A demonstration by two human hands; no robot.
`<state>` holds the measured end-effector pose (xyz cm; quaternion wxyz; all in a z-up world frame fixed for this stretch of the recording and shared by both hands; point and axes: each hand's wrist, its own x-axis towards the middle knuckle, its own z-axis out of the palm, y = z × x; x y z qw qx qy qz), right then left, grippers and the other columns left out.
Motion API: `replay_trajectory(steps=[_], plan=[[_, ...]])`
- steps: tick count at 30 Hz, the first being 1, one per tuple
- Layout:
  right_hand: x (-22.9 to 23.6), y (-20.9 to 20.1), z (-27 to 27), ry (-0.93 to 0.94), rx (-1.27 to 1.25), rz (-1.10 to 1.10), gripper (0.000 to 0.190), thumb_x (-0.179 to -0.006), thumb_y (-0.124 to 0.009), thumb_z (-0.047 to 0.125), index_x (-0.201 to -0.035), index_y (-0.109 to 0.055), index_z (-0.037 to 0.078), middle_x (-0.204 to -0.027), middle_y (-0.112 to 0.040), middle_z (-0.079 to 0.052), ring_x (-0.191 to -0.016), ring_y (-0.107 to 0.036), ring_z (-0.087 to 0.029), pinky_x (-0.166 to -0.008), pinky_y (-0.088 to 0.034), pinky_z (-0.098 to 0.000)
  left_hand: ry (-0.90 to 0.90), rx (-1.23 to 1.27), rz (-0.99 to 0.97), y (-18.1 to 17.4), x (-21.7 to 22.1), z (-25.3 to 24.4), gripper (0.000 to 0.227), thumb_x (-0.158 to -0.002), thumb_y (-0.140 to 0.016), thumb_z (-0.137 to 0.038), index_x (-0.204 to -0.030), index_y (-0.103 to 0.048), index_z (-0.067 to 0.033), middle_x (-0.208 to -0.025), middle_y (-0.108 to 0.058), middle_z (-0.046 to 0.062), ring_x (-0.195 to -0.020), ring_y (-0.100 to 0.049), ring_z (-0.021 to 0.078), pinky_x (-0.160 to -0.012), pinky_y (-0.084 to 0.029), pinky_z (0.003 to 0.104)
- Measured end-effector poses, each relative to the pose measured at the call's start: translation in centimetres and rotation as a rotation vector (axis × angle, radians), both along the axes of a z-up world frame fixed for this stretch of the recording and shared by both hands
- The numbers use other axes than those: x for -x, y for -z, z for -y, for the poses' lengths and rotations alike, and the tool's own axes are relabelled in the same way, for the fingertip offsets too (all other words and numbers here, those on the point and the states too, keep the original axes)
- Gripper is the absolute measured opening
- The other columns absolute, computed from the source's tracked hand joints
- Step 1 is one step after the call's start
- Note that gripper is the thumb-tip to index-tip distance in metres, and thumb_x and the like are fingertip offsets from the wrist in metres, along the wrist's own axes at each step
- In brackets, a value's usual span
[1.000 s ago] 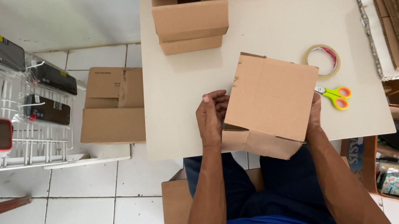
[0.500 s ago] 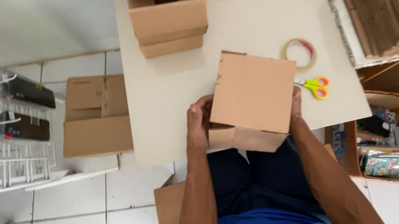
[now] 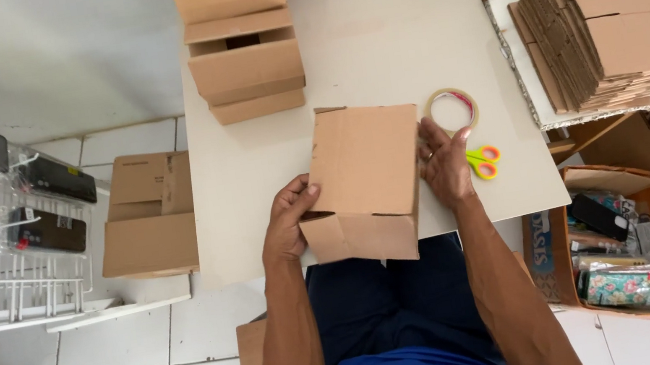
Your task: Assembling small cardboard boxes by folding flat sheets and securing them with tape.
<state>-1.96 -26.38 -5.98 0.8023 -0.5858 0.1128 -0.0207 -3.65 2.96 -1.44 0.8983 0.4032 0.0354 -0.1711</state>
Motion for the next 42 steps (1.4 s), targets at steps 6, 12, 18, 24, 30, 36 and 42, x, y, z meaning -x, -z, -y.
replay_trajectory(steps=[6, 12, 18, 24, 30, 36, 42], plan=[[-1.9, -3.6, 0.7, 0.137, -0.151, -0.118, 0.081, -0.104, -0.014, 0.065, -0.16, -0.025, 0.008, -0.165, -0.028, -0.013, -0.151, -0.033, -0.039, -0.109, -0.044, -0.0643, 0.02, 0.122, -0.019, -1.1, -0.5, 1.3, 0.027, -0.09, -0.068, -0.011, -0.113, -0.063, 0.0017, -0.09, -0.074, 0.018, -0.077, -0.076, 0.0298, -0.069, -0.064, 0.039], [1.3, -6.1, 0.3, -0.118, 0.194, 0.062, 0.074, -0.099, -0.044, 0.051, -0.157, -0.034, 0.005, -0.156, -0.041, -0.02, -0.146, -0.037, -0.04, -0.113, -0.035, -0.0604, 0.015, 0.225, -0.021, 2.3, -3.3, 3.9, 0.031, -0.093, -0.064, -0.012, -0.121, -0.06, 0.0006, -0.103, -0.074, 0.02, -0.089, -0.075, 0.0328, -0.081, -0.062, 0.042], [3.4, -9.5, -1.0, 0.036, 0.84, 0.068, 0.052, -0.092, -0.068, 0.01, -0.142, -0.057, 0.011, -0.116, -0.073, -0.012, -0.106, -0.07, -0.028, -0.086, -0.059, -0.041, 0.076, 0.017, -0.056, 0.9, -4.9, 6.6, 0.036, -0.096, -0.064, -0.016, -0.131, -0.06, -0.0069, -0.103, -0.072, 0.011, -0.089, -0.073, 0.025, -0.082, -0.06, 0.037], [1.9, -16.5, -4.6, -0.003, 1.43, -0.152, 0.051, -0.101, -0.049, 0.02, -0.15, -0.044, 0.007, -0.129, -0.065, -0.022, -0.11, -0.067, -0.044, -0.094, -0.053, -0.0611, 0.145, -0.352, 0.062, -9.3, -5.2, 8.0, 0.104, -0.082, -0.065, -0.065, -0.159, -0.025, -0.0075, -0.153, -0.036, 0.029, -0.141, -0.036, 0.0462, -0.117, -0.029, 0.056], [0.0, -15.3, -5.4, -0.085, 1.658, -0.215, 0.049, -0.101, -0.047, 0.018, -0.149, -0.043, 0.01, -0.117, -0.069, -0.019, -0.099, -0.071, -0.044, -0.084, -0.057, -0.0614, 0.163, -0.256, -0.011, -11.6, -5.3, 8.9, 0.123, -0.077, -0.069, -0.068, -0.164, 0.001, -0.0173, -0.167, 0.002, 0.026, -0.153, -0.004, 0.047, -0.121, -0.005, 0.061], [0.3, -17.1, -5.9, -0.2, 1.617, -0.196, 0.052, -0.101, -0.043, 0.015, -0.153, -0.038, 0.008, -0.121, -0.065, -0.024, -0.101, -0.069, -0.049, -0.085, -0.056, -0.0622, 0.162, -0.223, 0.001, -11.9, -5.7, 9.1, 0.13, -0.071, -0.079, -0.056, -0.164, 0.003, -0.0171, -0.165, -0.001, 0.032, -0.152, -0.004, 0.0495, -0.121, -0.007, 0.061], [-0.7, -19.1, -5.6, -0.343, 1.378, -0.181, 0.058, -0.099, -0.045, 0.018, -0.155, -0.036, 0.007, -0.13, -0.059, -0.027, -0.115, -0.062, -0.052, -0.093, -0.051, -0.0618, 0.117, -0.34, -0.029, -10.6, -6.4, 9.1, 0.124, -0.077, -0.08, -0.046, -0.164, 0.001, -0.0126, -0.161, -0.008, 0.038, -0.151, -0.008, 0.0532, -0.119, -0.011, 0.064]])
